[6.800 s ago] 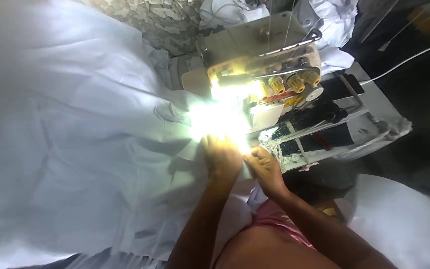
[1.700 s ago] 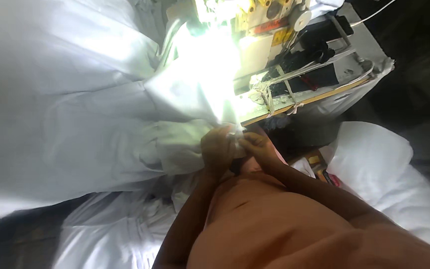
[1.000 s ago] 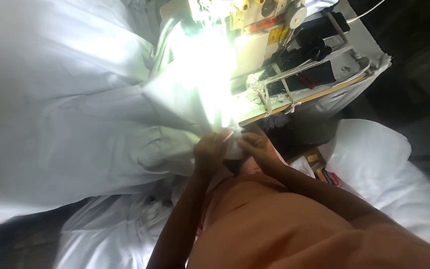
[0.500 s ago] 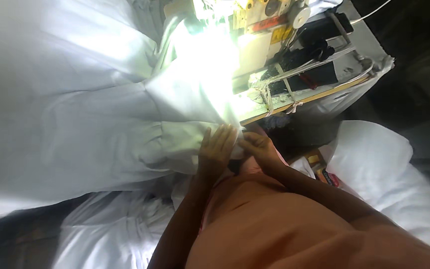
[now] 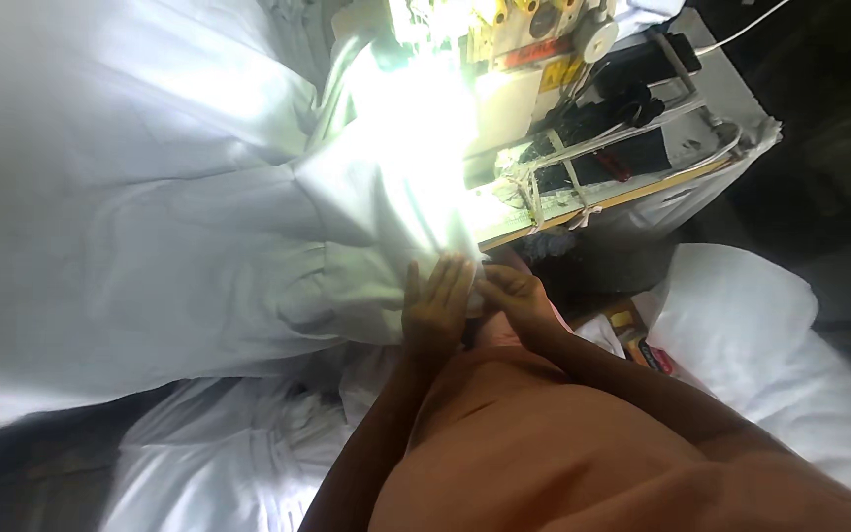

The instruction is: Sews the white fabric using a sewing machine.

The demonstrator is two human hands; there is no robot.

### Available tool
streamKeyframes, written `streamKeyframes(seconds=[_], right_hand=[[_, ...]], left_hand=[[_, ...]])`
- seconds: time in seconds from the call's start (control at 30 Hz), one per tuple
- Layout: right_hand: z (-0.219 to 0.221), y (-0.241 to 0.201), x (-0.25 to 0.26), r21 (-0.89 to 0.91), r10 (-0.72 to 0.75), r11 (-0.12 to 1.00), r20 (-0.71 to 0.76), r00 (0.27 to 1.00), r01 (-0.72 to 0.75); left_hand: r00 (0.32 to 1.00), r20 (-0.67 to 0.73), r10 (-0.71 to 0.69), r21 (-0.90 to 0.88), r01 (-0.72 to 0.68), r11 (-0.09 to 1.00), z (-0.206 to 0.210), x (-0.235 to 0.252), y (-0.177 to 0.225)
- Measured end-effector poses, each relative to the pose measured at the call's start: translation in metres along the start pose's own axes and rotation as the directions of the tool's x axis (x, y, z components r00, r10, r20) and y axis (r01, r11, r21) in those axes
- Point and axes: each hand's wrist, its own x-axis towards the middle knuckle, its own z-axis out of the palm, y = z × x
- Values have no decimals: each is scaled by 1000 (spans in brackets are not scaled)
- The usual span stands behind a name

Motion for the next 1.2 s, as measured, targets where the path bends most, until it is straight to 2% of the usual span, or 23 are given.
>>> streamKeyframes(seconds=[0.37, 0.5, 0.73, 0.83, 0.93, 1.0, 1.07, 1.13, 1.2], right_hand=[[-1, 0, -6, -42, -29, 999, 44, 999, 31], [-4, 0, -10, -68, 15, 998, 96, 995, -8], [-1, -11, -19, 108, 131, 982, 214, 968, -157], [-3, -8, -18, 136, 122, 977, 262, 957, -162], [-5, -6, -16, 161, 123, 971, 292, 949, -176], [-5, -8, -11, 120, 76, 986, 306, 949, -117], [-5, -13, 1, 42, -49, 998, 299, 953, 38], [-7, -18, 22, -71, -233, 963, 268, 935, 260], [-10, -26, 54, -225, -446, 840, 233, 864, 494]], left_hand=[[1000, 2, -17, -21, 17, 1000, 0, 1, 5], [1000, 5, -29, -27, 29, 999, 3, -1, 7], [998, -11, -62, -99, 61, 993, 8, -6, 10], [996, -44, -84, -191, 74, 979, 14, -9, 5], [980, -47, -195, -383, 163, 909, 15, -9, 0], [948, -19, -317, -519, 261, 814, 4, -2, -2], [905, -17, -425, -587, 335, 737, -18, 18, -3], [883, -51, -466, -556, 362, 748, -48, 47, -6], [899, -127, -419, -465, 319, 826, -73, 80, -16]])
